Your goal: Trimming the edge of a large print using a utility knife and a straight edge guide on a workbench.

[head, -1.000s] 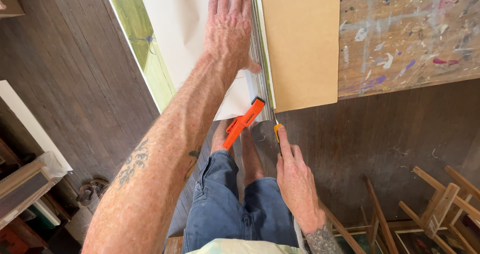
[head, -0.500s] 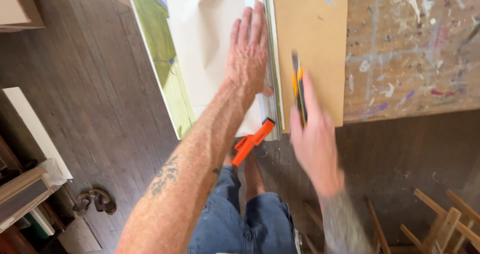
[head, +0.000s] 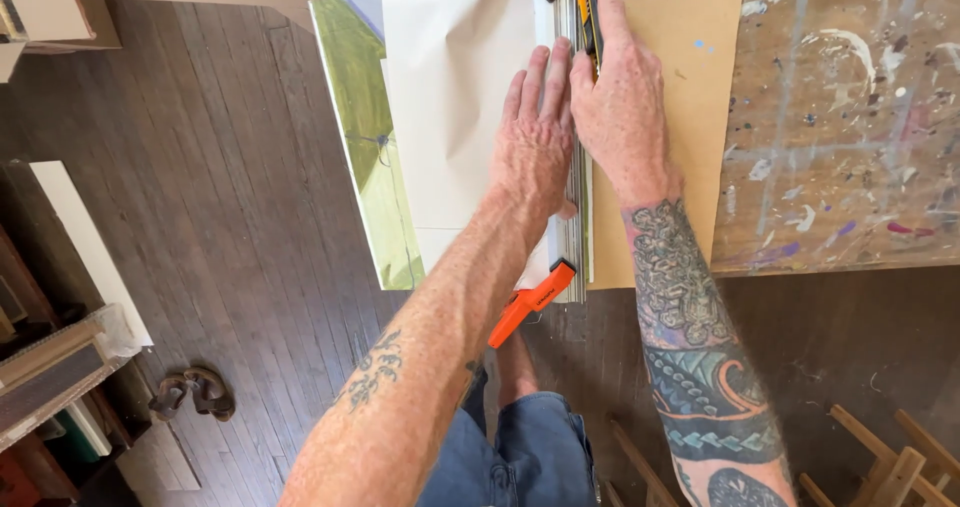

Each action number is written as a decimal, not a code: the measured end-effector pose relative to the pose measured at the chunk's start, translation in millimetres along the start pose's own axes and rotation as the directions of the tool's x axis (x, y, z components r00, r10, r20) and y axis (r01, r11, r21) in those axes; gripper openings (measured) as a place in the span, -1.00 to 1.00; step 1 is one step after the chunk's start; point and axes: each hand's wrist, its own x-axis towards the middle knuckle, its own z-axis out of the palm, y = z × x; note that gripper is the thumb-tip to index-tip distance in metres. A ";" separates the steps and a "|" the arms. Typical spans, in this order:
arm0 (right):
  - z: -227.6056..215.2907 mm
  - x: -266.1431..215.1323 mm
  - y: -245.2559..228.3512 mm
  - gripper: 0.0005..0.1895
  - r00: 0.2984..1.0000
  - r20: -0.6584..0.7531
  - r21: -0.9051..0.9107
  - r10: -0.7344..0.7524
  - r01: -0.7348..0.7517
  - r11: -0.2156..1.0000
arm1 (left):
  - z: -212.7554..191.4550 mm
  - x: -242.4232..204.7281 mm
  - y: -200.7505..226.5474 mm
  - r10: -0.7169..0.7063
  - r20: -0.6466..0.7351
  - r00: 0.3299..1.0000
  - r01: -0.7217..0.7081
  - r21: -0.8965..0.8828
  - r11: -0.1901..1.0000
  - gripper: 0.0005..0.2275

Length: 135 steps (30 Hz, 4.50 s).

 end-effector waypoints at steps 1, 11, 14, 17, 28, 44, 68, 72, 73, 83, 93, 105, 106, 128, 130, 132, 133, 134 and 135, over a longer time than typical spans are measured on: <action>1.8 -0.2 1.0 -0.29 1.000 -0.004 -0.003 0.006 -0.006 1.000 | 0.4 -0.1 -0.2 0.003 0.003 1.000 -0.003 -0.011 1.000 0.61; 11.0 -8.6 0.9 -0.31 0.999 -0.009 0.013 0.039 -0.039 0.999 | 0.5 1.2 -0.5 0.016 0.025 1.000 -0.015 -0.023 1.000 0.57; 12.9 -9.9 2.5 -0.30 0.999 -0.012 0.037 0.038 -0.038 0.999 | 3.0 2.3 0.2 0.017 0.005 1.000 -0.017 0.000 1.000 0.54; 11.6 -13.8 4.2 -0.26 0.999 0.007 0.029 0.043 -0.044 0.999 | 6.9 2.2 1.2 0.014 -0.037 0.999 -0.014 -0.012 1.000 0.49; 2.1 -58.0 -5.1 -0.23 0.992 0.070 0.014 0.101 -0.102 0.995 | 3.1 0.8 2.6 0.005 -0.030 1.000 -0.005 0.002 1.000 0.52; -11.7 -134.4 -24.9 -0.21 0.937 0.176 -0.026 0.302 -0.302 0.953 | 5.7 1.6 2.3 0.007 -0.054 0.998 -0.005 0.029 1.000 0.59; -9.2 -252.3 -19.3 -0.22 0.826 0.278 -0.189 0.490 -0.453 0.871 | 3.9 2.1 -0.7 0.031 0.005 1.000 -0.031 -0.015 0.999 0.62; -9.1 -269.4 -17.1 -0.23 0.810 0.295 -0.198 0.507 -0.467 0.862 | 5.8 2.4 0.2 0.032 0.019 0.999 -0.033 0.003 0.999 0.61; -9.1 -273.4 -16.4 -0.23 0.809 0.300 -0.205 0.506 -0.463 0.862 | 6.8 1.7 0.3 0.029 -0.006 1.000 -0.029 -0.003 1.000 0.60; -7.2 -318.6 -6.9 -0.22 0.794 0.322 -0.315 0.515 -0.423 0.850 | 2.3 3.6 -1.6 0.047 0.039 0.998 -0.048 0.025 0.999 0.61; -14.4 -321.0 -6.9 -0.21 0.730 0.371 -0.315 0.573 -0.482 0.818 | -1.4 1.9 -0.8 0.041 0.012 0.999 -0.041 0.007 0.999 0.63; -51.1 -133.9 -39.3 -0.38 0.978 0.048 0.032 0.204 -0.205 0.978 | -2.9 4.6 -1.7 0.036 0.078 0.996 -0.045 0.117 0.992 0.60; -46.8 -109.3 -35.8 -0.38 0.990 0.028 0.038 0.136 -0.137 0.990 | -4.3 3.9 -1.5 0.038 0.087 0.995 -0.046 0.096 0.994 0.60; 4.5 -6.2 -9.7 -0.32 0.987 0.052 -0.053 0.154 -0.152 0.987 | 7.8 5.0 1.1 0.018 -0.008 1.000 -0.018 -0.005 1.000 0.58; 5.8 -8.1 -6.5 -0.34 0.988 0.044 -0.047 0.149 -0.147 0.988 | 4.7 3.3 1.2 0.017 -0.009 1.000 -0.017 0.002 1.000 0.57; 7.2 -9.6 -5.3 -0.35 0.989 0.038 -0.039 0.144 -0.143 0.989 | 4.5 2.6 0.9 0.016 -0.008 1.000 -0.015 0.008 1.000 0.55; 7.0 -10.3 -5.1 -0.33 0.988 0.043 -0.024 0.151 -0.151 0.988 | 5.4 3.0 1.5 0.018 -0.009 1.000 -0.018 -0.014 1.000 0.55; 7.1 -10.1 -5.6 -0.30 0.986 0.048 -0.007 0.157 -0.157 0.988 | 6.1 3.8 0.9 0.018 -0.011 1.000 -0.018 -0.034 0.999 0.55; 7.5 -12.3 -8.8 -0.30 0.986 0.052 -0.006 0.156 -0.156 0.988 | 8.4 2.5 0.3 0.016 -0.008 1.000 -0.016 -0.034 0.999 0.55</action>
